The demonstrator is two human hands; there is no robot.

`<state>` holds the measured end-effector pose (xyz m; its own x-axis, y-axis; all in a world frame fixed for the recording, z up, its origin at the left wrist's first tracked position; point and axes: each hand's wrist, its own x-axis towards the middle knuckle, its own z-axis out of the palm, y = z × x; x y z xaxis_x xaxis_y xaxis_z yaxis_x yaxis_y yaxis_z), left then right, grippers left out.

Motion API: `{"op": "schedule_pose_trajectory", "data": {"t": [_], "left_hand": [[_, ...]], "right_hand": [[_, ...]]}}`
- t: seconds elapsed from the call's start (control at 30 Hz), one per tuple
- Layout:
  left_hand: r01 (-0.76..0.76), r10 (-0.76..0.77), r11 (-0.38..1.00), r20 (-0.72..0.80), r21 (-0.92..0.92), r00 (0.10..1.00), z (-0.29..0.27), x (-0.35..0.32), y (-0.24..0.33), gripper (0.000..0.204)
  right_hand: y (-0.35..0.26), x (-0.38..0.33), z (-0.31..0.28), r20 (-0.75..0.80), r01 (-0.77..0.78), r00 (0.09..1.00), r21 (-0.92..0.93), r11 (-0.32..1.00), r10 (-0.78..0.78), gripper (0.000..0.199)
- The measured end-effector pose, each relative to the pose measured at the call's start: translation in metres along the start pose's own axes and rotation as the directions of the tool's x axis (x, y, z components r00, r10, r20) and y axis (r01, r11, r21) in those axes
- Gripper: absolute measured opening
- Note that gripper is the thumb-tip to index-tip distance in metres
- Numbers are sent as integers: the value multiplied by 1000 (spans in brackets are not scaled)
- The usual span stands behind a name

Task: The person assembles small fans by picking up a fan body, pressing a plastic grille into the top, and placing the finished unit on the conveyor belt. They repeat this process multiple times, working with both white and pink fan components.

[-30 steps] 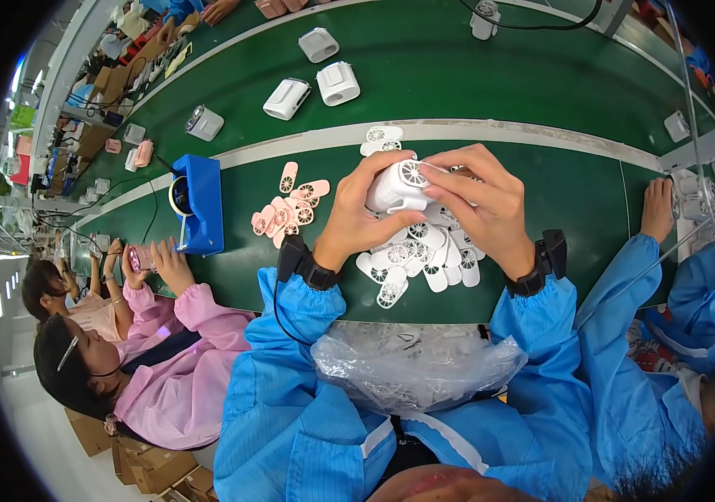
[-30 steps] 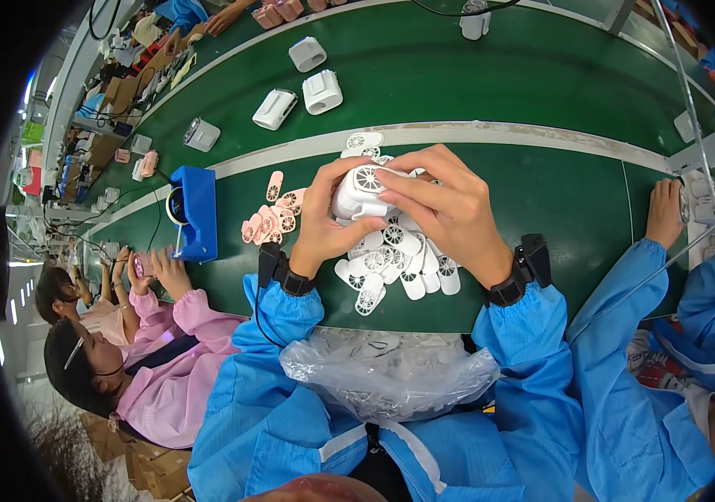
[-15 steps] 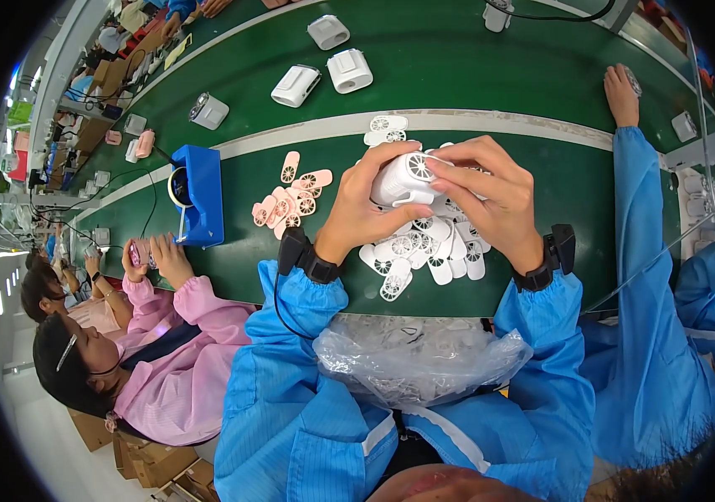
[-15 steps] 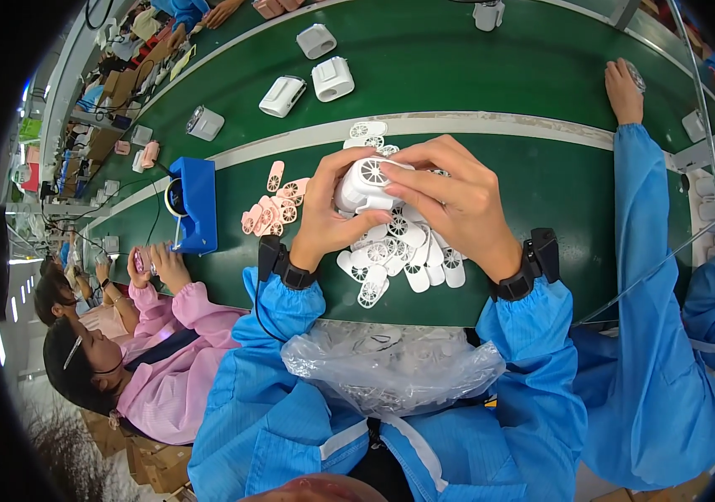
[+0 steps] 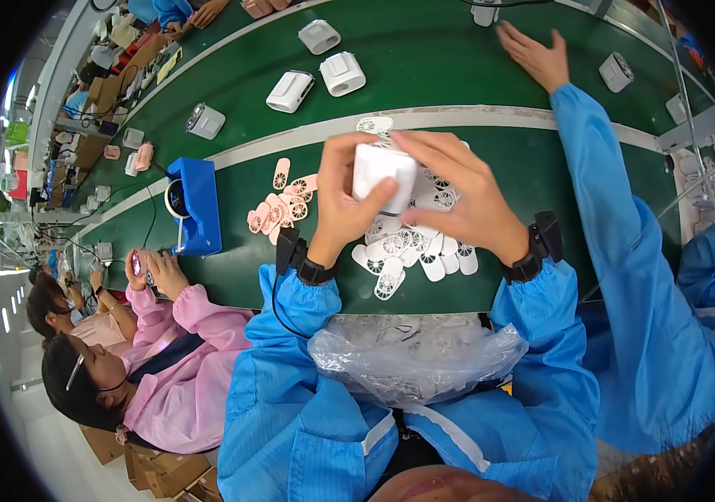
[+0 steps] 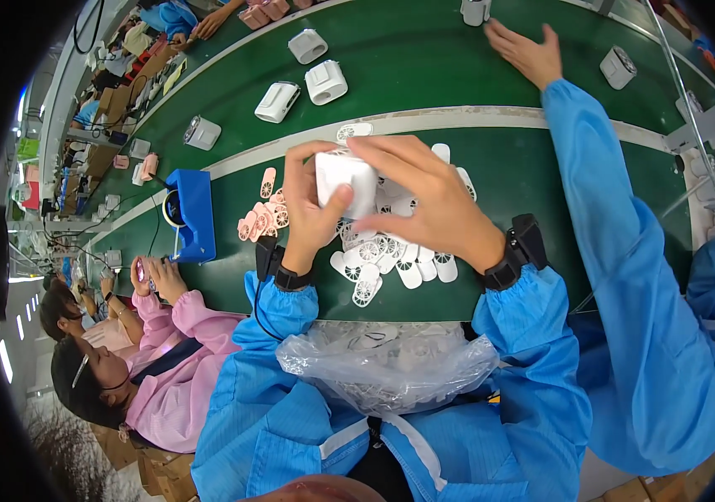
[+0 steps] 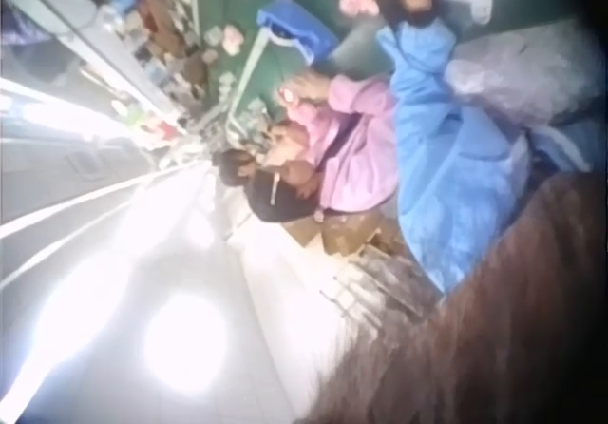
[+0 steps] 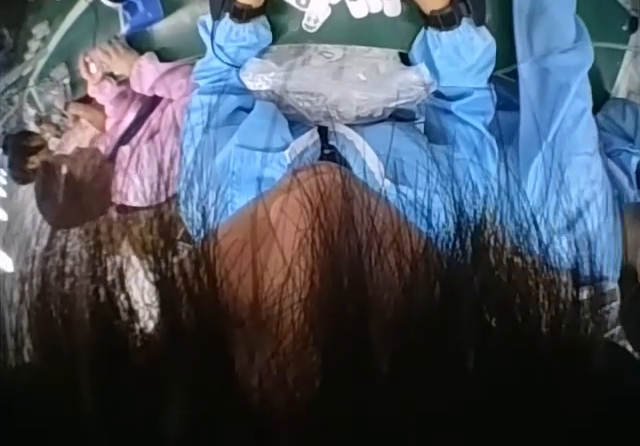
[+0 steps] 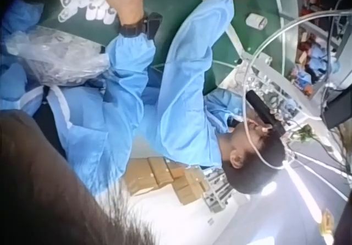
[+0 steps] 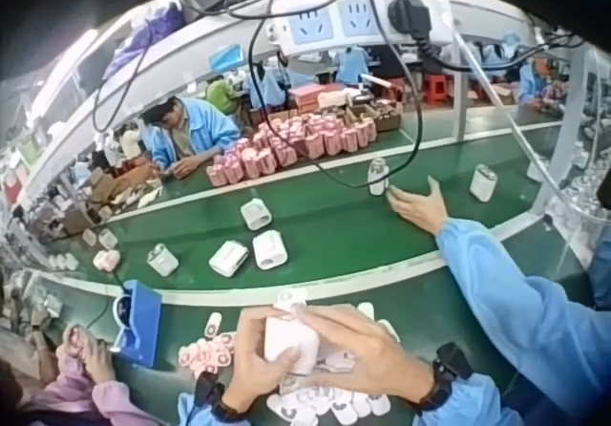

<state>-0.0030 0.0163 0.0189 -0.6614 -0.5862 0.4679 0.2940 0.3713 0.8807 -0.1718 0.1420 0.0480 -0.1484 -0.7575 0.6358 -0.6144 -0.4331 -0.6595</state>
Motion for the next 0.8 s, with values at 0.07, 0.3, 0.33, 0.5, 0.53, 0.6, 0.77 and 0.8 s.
{"op": "schedule_pose_trajectory", "data": {"t": [0.07, 0.3, 0.33, 0.5, 0.53, 0.6, 0.77, 0.8], "left_hand": [[193, -193, 980, -6, -47, 981, 1, 2, 6, 59], [-192, 167, 971, -171, -144, 971, 9, 6, -5, 50], [-257, 220, 948, -198, -186, 955, 8, 4, -5, 51], [-303, 259, 941, -257, -149, 931, 6, -6, 1, 51], [-299, 255, 943, -259, -148, 932, 5, -7, 0, 51], [-320, 276, 937, -262, -140, 925, 7, -5, -5, 48], [-339, 304, 939, -316, -61, 899, 6, 1, 0, 45], [-342, 306, 938, -315, -63, 898, 7, 2, -1, 45]], "right_hand": [[-5, -3, 11, -25, -67, 997, 39, 997, 68, 81], [-3, -12, 29, -46, -33, 998, 0, 999, 33, 95], [-6, -13, 31, -52, -51, 997, 35, 998, 53, 94], [-12, -12, 36, -46, -3, 999, 17, 1000, 4, 94], [-9, -14, 35, -35, 3, 999, 0, 1000, -3, 94], [-5, -16, 31, -14, 21, 1000, -39, 999, -21, 93], [-10, -6, 32, -54, 16, 998, 1, 1000, -16, 92], [-9, -8, 34, -66, -6, 998, 9, 1000, 7, 93]]}}
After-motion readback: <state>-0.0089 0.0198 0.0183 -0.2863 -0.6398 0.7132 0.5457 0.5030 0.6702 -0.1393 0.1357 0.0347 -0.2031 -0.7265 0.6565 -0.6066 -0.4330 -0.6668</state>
